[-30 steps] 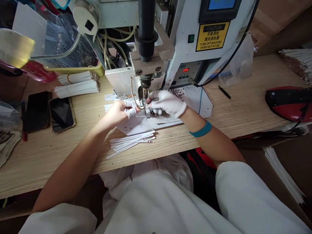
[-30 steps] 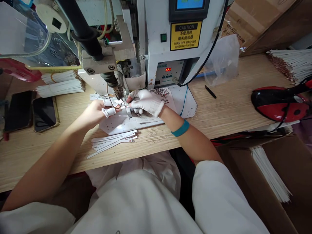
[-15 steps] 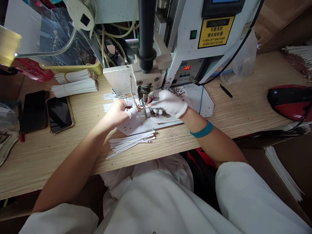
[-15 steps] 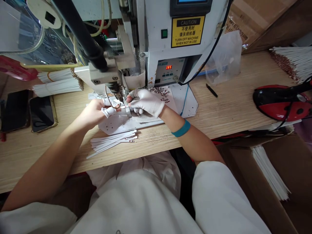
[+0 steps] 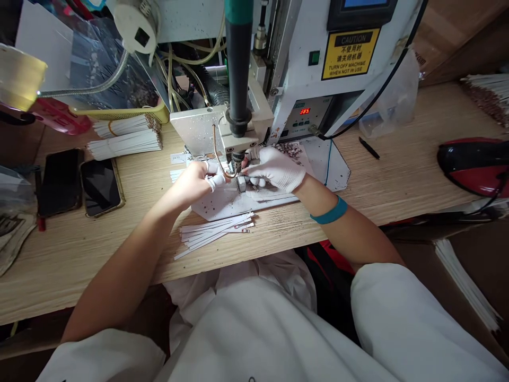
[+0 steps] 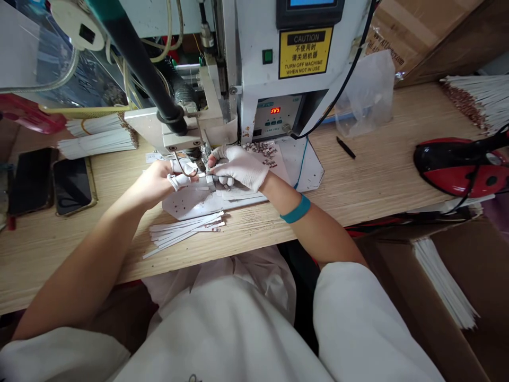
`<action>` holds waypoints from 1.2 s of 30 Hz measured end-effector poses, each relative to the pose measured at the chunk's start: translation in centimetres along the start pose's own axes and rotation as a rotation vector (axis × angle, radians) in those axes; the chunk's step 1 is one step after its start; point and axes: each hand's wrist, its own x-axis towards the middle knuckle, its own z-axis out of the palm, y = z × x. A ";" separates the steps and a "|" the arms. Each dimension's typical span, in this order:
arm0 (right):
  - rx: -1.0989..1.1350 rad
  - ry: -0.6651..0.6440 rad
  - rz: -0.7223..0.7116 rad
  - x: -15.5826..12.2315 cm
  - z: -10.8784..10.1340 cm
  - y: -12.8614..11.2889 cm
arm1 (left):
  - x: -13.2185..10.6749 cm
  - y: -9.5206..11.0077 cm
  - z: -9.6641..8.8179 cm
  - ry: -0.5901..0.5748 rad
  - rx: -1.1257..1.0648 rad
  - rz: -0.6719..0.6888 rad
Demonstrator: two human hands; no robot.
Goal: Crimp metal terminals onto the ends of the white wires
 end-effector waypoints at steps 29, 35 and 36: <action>-0.020 0.030 0.004 -0.1 0.4 -0.1 | 0.3 -1.3 0.7 -0.024 -0.265 -0.016; 0.028 0.050 -0.001 -0.1 0.4 -0.2 | 0.5 -1.9 0.7 -0.019 -0.252 -0.032; 0.031 0.050 -0.003 0.0 0.4 -0.1 | 0.6 -1.9 0.7 -0.022 -0.250 -0.030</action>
